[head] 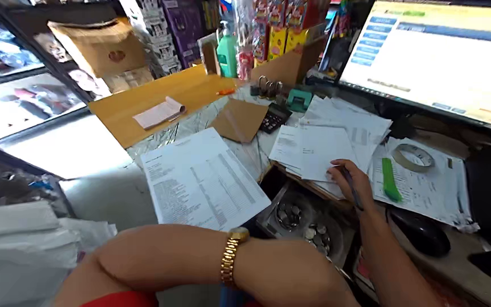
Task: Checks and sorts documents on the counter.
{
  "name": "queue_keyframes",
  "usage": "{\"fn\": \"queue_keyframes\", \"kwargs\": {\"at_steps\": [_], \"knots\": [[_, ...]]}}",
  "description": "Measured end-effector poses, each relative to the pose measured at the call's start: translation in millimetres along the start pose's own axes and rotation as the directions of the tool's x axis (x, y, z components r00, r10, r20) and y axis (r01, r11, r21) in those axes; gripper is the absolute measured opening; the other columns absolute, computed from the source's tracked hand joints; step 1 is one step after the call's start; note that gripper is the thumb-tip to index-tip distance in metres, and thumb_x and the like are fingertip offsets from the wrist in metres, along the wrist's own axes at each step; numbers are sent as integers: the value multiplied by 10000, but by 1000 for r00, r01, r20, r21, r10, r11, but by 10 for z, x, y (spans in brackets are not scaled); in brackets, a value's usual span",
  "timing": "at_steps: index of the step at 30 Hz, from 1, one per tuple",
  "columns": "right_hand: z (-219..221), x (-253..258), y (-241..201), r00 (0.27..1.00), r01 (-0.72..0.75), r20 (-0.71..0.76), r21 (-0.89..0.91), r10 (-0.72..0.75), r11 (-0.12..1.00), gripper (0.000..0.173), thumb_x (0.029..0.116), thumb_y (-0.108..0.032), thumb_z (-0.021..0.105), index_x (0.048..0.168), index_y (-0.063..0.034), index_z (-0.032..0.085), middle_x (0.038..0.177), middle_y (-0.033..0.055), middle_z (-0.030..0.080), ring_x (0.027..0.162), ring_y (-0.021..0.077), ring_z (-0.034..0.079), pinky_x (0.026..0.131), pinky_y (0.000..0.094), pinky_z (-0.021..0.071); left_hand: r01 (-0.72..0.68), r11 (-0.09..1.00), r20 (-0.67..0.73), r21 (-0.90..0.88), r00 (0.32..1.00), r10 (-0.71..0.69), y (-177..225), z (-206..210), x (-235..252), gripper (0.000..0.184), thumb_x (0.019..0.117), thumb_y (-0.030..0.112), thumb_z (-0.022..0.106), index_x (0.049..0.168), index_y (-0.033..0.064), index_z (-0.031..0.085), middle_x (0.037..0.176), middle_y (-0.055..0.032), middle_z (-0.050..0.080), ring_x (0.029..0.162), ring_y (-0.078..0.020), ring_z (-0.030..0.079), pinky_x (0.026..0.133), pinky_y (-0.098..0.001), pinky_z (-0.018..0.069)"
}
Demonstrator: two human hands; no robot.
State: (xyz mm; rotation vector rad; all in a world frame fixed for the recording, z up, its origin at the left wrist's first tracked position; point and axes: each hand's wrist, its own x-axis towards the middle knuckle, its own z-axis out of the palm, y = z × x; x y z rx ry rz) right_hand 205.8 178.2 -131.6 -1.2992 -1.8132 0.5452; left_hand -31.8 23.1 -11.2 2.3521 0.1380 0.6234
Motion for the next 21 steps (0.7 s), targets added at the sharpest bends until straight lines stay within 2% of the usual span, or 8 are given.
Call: {"fn": "queue_keyframes", "kwargs": {"at_steps": [2,4,8,10,12,16,18,21], "knots": [[-33,9,18,999,38,11,5,-38,999,331,1014,-149,569,1230,94,632,973,204,713,830,221,705,788,386,586,77,956,20,282,996,-87,-76,8,-261,113,938,129,701,917,65,791,726,-96,709,658,-230,695,596,-379,546],[-95,15,-84,995,104,2,-49,-104,993,351,1017,-158,563,1230,114,622,1020,252,705,877,267,699,813,418,570,153,896,-27,417,987,-155,-112,30,-547,174,970,171,659,885,71,772,733,-86,704,684,-231,703,606,-378,550],[22,16,-491,965,262,34,11,-262,965,358,1034,-194,543,1179,119,639,1016,215,717,884,124,696,816,258,561,440,748,-337,498,892,-301,40,23,-1081,221,1015,186,591,1066,55,761,910,-93,766,881,-243,754,819,-403,598],[204,-16,-696,940,301,133,105,-313,948,353,1036,-211,541,1154,104,650,1010,172,726,886,56,694,813,205,557,647,629,-582,430,732,-355,174,6,-1373,259,1013,181,592,1164,35,743,1025,-118,772,990,-260,744,904,-424,580],[411,-68,-846,897,336,243,164,-368,927,344,1035,-219,552,1145,88,664,1027,163,728,912,41,688,843,195,548,830,480,-811,285,476,-340,279,60,-1697,260,987,174,622,1158,37,760,1089,-111,767,1044,-237,733,943,-427,574],[726,-178,-986,839,397,326,181,-436,900,371,1015,-251,577,1187,64,670,1116,203,722,967,137,705,856,257,561,954,286,-972,-85,-17,-233,386,302,-2159,303,994,119,643,1251,-32,697,1232,-197,712,1155,-299,687,1028,-482,520],[805,-252,-1045,818,474,300,133,-491,870,423,996,-298,600,1201,65,677,1207,241,706,1061,271,707,895,379,563,937,267,-952,-226,-154,-265,346,409,-2280,379,1008,144,639,1332,-53,636,1321,-230,663,1241,-337,638,1077,-504,476],[884,-406,-1215,723,614,303,129,-621,778,408,982,-312,623,1168,41,708,1243,260,694,1156,426,672,970,544,524,866,289,-870,-409,-274,-410,266,440,-2350,463,1029,171,623,1435,-38,546,1423,-233,594,1307,-340,592,1092,-499,466]]}}
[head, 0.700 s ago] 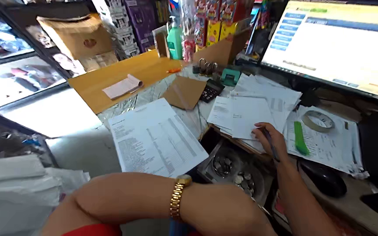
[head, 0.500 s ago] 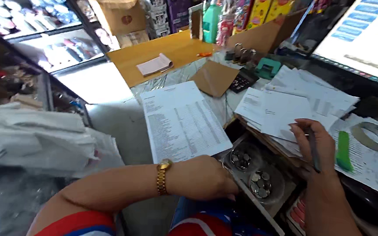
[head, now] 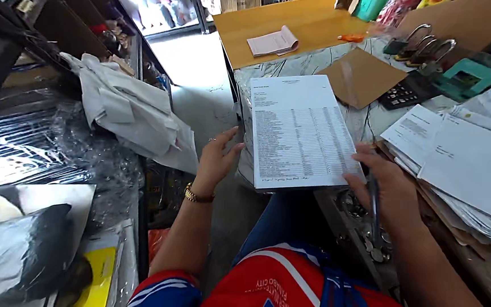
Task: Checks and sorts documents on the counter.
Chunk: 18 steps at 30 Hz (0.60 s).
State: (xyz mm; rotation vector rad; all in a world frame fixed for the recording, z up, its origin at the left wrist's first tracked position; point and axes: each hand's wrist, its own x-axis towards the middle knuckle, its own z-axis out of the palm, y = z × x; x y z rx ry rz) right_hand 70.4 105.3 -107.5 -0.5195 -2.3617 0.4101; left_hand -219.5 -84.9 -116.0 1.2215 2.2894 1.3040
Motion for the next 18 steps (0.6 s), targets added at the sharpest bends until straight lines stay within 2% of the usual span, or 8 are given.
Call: {"fn": "queue_keyframes", "kwargs": {"at_steps": [3,7,10,12,14,18], "knots": [[159,9,-201,983,161,84,22,-162,987,386,1010,-363,579,1194,-47,705,1286,223,687,1201,376,660,1029,530,481,90,987,21,-136,996,-88,8,73,97,475,1049,166,584,1479,-18,500,1473,-219,555,1311,-308,592,1073,-454,486],[348,7,-252,949,247,174,105,-263,963,377,1009,-365,565,1201,-69,698,1315,194,684,1278,371,626,1099,577,426,53,976,-31,-211,998,-61,34,207,203,441,1058,125,555,1473,-18,510,1493,-205,542,1339,-295,567,1089,-436,464],[392,3,-243,939,267,196,100,-282,959,376,1015,-374,550,1194,-76,694,1327,172,684,1297,363,615,1114,565,413,-61,982,-77,-181,996,48,16,253,201,385,1063,107,530,1420,-32,556,1473,-205,557,1319,-282,577,1081,-411,469],[394,4,-238,940,262,197,96,-277,960,373,1016,-363,549,1196,-70,694,1329,171,684,1299,364,613,1116,557,413,-117,978,-105,-174,990,100,-24,275,212,340,1055,80,526,1360,-49,603,1469,-218,556,1351,-292,552,1087,-409,466],[397,-2,-237,942,258,198,92,-272,962,364,1010,-343,551,1195,-66,697,1325,170,686,1294,362,617,1117,552,412,-158,977,-122,-144,982,141,-52,285,216,306,1048,67,523,1304,-47,646,1463,-226,558,1349,-300,552,1073,-406,470],[405,-9,-228,944,254,193,92,-267,963,359,1017,-342,546,1196,-70,698,1319,162,691,1303,352,613,1128,540,403,-204,973,-117,-103,974,192,-47,272,212,273,1036,36,522,1238,-35,691,1458,-241,553,1370,-331,529,1114,-445,437]]}}
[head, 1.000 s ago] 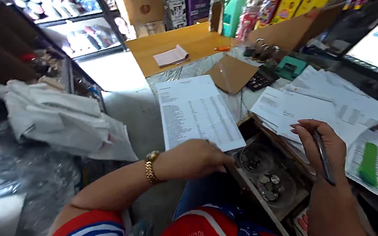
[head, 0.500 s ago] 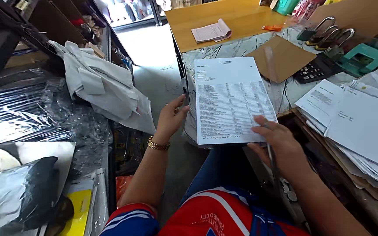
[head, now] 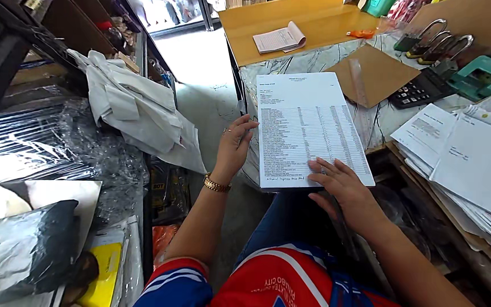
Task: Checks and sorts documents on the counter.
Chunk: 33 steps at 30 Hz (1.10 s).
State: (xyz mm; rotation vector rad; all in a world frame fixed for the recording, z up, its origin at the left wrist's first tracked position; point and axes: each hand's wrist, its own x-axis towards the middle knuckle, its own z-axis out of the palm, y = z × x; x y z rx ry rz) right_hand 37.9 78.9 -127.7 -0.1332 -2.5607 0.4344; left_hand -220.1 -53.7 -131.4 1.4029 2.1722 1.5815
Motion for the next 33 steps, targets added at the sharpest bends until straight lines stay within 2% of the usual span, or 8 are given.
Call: {"fn": "queue_keyframes", "kwargs": {"at_steps": [5,12,24,26,29,31,33], "knots": [[5,-2,-8,1000,-12,-9,1,12,1000,349,1017,-334,544,1188,-74,701,1306,156,700,1299,340,618,1133,522,400,-16,1000,33,25,999,16,43,-13,-24,253,1028,8,525,1201,-36,704,1494,-233,524,1390,-343,509,1134,-461,414],[1,-2,-7,1000,-25,1,15,25,1000,348,1013,-323,552,1202,-71,700,1318,164,691,1306,352,611,1129,541,399,-29,1000,32,-2,999,29,39,2,-58,241,1015,-32,513,1076,-28,747,1474,-235,542,1360,-332,534,1117,-458,427],[1,8,-14,999,-35,-4,27,35,999,345,1006,-313,559,1194,-65,707,1303,170,698,1289,359,622,1121,552,408,-42,998,50,41,998,40,59,-66,-156,263,1008,-47,503,1039,-2,760,1496,-205,534,1389,-320,514,1134,-455,414],[3,6,-13,999,-37,-6,30,37,999,345,1005,-311,560,1198,-65,707,1308,168,696,1294,355,619,1125,549,404,-27,999,37,31,999,26,52,-74,-160,252,1019,-30,500,1112,-31,734,1474,-208,556,1360,-306,546,1117,-436,436],[8,-1,-11,999,-40,-4,34,40,999,341,1011,-313,559,1201,-68,701,1315,164,693,1303,350,613,1131,542,398,121,990,46,-76,992,-118,74,-70,-159,363,1091,95,438,1413,-41,536,1454,-181,579,1311,-211,589,1094,-367,464],[9,-1,-7,999,-41,-8,37,41,998,343,1008,-312,562,1202,-68,704,1315,162,694,1301,352,614,1131,546,399,261,950,102,-171,964,-246,108,-39,-122,494,1124,235,368,1553,-11,377,1532,-184,509,1394,-226,521,1151,-400,408],[10,2,-7,999,-39,-8,36,39,999,345,1009,-315,560,1200,-66,703,1315,164,694,1300,352,616,1131,547,399,391,888,177,-242,918,-356,114,24,-28,606,1121,382,285,1600,11,300,1631,-179,374,1501,-250,379,1216,-444,318]]}}
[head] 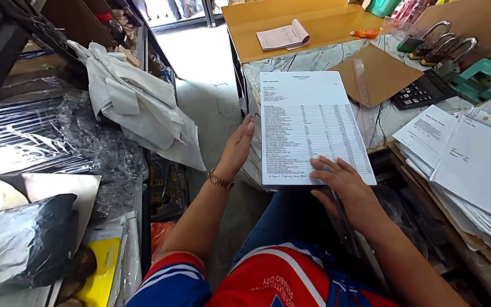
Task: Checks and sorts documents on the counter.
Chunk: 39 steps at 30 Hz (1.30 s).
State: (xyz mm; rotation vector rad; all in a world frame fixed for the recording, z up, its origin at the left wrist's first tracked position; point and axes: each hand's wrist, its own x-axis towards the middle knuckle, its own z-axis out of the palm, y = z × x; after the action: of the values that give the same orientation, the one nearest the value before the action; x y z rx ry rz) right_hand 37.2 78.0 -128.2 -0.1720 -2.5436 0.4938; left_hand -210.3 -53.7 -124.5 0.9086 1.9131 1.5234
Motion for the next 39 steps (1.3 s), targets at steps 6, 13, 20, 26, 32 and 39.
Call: {"fn": "queue_keyframes", "kwargs": {"at_steps": [6,13,20,26,32,39], "knots": [[-4,10,-11,1000,-3,-2,4,3,1000,335,996,-296,572,1190,-59,707,1310,165,696,1298,362,616,1125,555,405,29,997,49,-75,998,-25,110,136,489,583,1127,378,285,1568,5,360,1653,-229,286,1541,-285,289,1240,-455,280],[-8,17,-16,1000,4,0,0,-4,1000,317,988,-275,586,1187,-57,701,1302,158,701,1294,356,620,1118,559,414,-154,966,56,-209,984,169,363,190,607,582,1074,81,492,1597,38,241,1114,-117,703,910,-92,718,850,-293,603],[-4,14,-6,1000,9,6,-8,-9,1000,315,987,-273,586,1188,-60,701,1314,155,696,1301,358,614,1122,557,410,-202,905,36,-374,972,231,393,199,611,703,1046,-11,478,1632,70,98,1048,-60,723,871,-92,738,840,-298,623],[-109,49,2,994,16,-110,91,-6,996,650,1008,-601,495,1262,-31,674,1208,153,736,1166,241,688,1027,410,513,-180,851,36,-493,973,227,331,190,607,678,1048,-23,457,1632,93,132,1048,-49,728,885,-114,745,850,-322,630],[-146,286,-43,940,105,-339,213,-28,971,356,1046,-227,450,1213,-7,673,798,116,688,741,78,643,709,179,521,-217,809,-21,-546,969,246,290,227,606,673,1041,-44,451,1627,80,143,1063,-36,726,900,-108,744,854,-316,631],[23,661,-102,975,125,-192,53,-113,991,209,955,-146,623,1042,7,736,952,159,721,824,205,703,727,274,578,-204,798,-29,-567,973,228,273,224,606,653,1048,-34,447,1625,79,163,1071,-35,724,897,-99,741,857,-308,626]]}}
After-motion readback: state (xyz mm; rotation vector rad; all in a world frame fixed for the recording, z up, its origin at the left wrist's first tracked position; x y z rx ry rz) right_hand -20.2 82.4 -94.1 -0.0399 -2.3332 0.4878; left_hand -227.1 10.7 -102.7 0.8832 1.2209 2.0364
